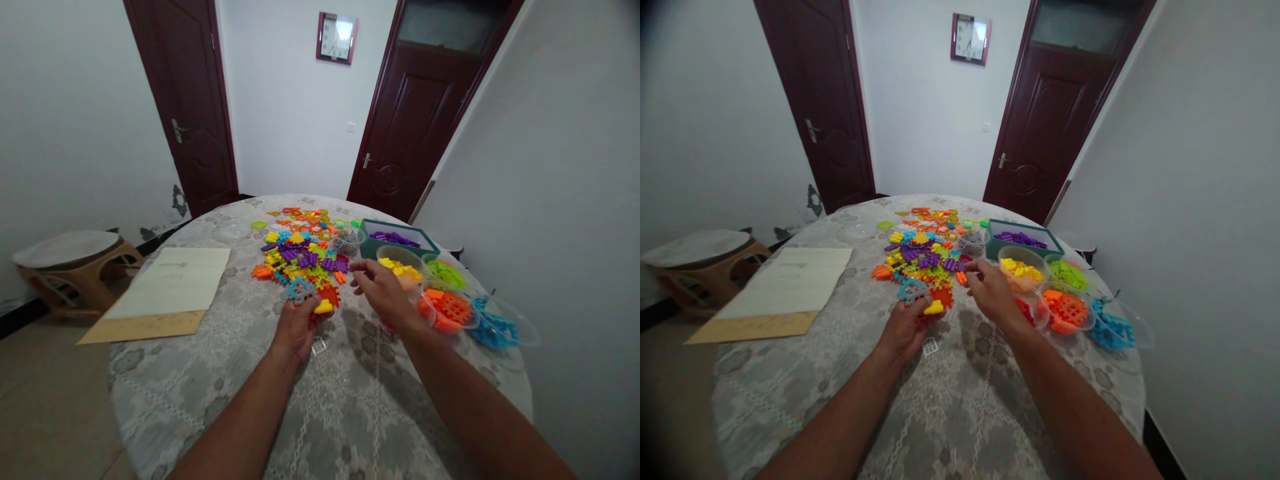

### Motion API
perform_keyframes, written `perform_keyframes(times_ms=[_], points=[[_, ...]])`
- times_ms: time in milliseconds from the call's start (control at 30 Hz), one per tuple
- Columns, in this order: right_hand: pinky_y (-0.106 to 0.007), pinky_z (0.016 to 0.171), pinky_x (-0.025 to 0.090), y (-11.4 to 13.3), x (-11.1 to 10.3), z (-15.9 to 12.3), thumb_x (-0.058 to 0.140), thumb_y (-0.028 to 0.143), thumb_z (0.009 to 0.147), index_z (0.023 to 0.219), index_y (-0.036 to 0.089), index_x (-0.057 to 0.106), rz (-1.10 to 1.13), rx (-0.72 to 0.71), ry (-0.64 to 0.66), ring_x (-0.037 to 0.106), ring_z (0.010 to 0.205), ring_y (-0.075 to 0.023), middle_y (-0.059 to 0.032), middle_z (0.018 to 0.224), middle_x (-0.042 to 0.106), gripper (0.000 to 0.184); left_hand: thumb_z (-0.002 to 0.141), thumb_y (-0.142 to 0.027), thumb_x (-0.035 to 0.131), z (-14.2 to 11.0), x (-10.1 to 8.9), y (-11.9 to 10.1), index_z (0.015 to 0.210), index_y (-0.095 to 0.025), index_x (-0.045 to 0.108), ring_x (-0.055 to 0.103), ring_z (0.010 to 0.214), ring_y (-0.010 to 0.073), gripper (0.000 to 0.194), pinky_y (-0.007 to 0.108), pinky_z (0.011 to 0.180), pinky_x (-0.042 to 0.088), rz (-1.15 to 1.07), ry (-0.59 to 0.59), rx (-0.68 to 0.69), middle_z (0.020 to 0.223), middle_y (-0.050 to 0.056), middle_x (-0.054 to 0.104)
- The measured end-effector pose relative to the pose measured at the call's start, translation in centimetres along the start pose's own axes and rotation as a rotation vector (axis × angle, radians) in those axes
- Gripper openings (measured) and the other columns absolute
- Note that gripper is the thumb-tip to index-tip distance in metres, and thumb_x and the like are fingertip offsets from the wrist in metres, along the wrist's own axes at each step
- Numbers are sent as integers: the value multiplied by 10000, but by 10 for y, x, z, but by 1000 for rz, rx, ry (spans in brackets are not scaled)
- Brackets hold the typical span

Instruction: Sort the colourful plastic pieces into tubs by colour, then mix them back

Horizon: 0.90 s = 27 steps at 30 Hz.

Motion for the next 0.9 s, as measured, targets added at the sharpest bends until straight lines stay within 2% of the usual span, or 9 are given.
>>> perform_keyframes(times_ms=[133,300,367,533,700,800,900], points=[[-300,647,604,-10,26,-37,586,391,973,1224,219,689,40,21,64,727,839,-198,-75,1077,754,321,658,-229,905,-3,6,0,965,-139,737,750,815,221,360,369,716,670,19,57,-29,950,86,787],[-285,612,569,-28,43,-50,598,413,972,1261,219,667,220,58,133,689,755,-181,-32,959,736,355,666,-207,910,-7,12,7,936,-136,746,743,771,214,324,352,699,666,54,114,-105,855,76,770],[-282,629,551,-28,39,-51,589,386,972,1224,212,681,181,47,77,673,732,-172,-21,930,733,319,672,-197,913,-7,12,10,919,-134,747,738,766,205,305,349,707,670,60,126,-125,854,73,764],[-300,777,530,-11,21,-52,587,277,953,1159,212,712,-26,-33,-105,693,845,-183,-31,968,755,250,701,-174,895,-5,12,12,902,-119,754,739,787,193,251,329,721,675,68,143,-157,936,90,779],[-306,777,512,-2,14,-55,573,192,924,1091,198,695,-93,-104,-173,667,816,-184,-38,933,732,207,720,-111,841,-2,8,12,901,-117,754,735,773,181,200,325,707,678,50,105,-174,901,75,776],[-321,796,510,4,11,-59,564,137,896,1012,206,666,-166,-230,-237,645,853,-199,-50,944,691,170,739,-81,803,0,4,13,884,-97,764,750,827,206,150,322,706,679,17,69,-190,945,117,788],[-340,834,526,12,13,-64,542,92,900,992,222,642,-193,-384,-249,637,915,-215,-61,976,669,188,753,-69,787,1,2,14,878,-85,773,748,829,210,126,325,708,682,-6,61,-190,970,138,793]])
Point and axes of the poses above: each hand's wrist, its own z-axis towards the middle knuckle, its own x-axis out of the palm, y = z × x, the point moved 8 cm from there along z, towards the middle knuckle
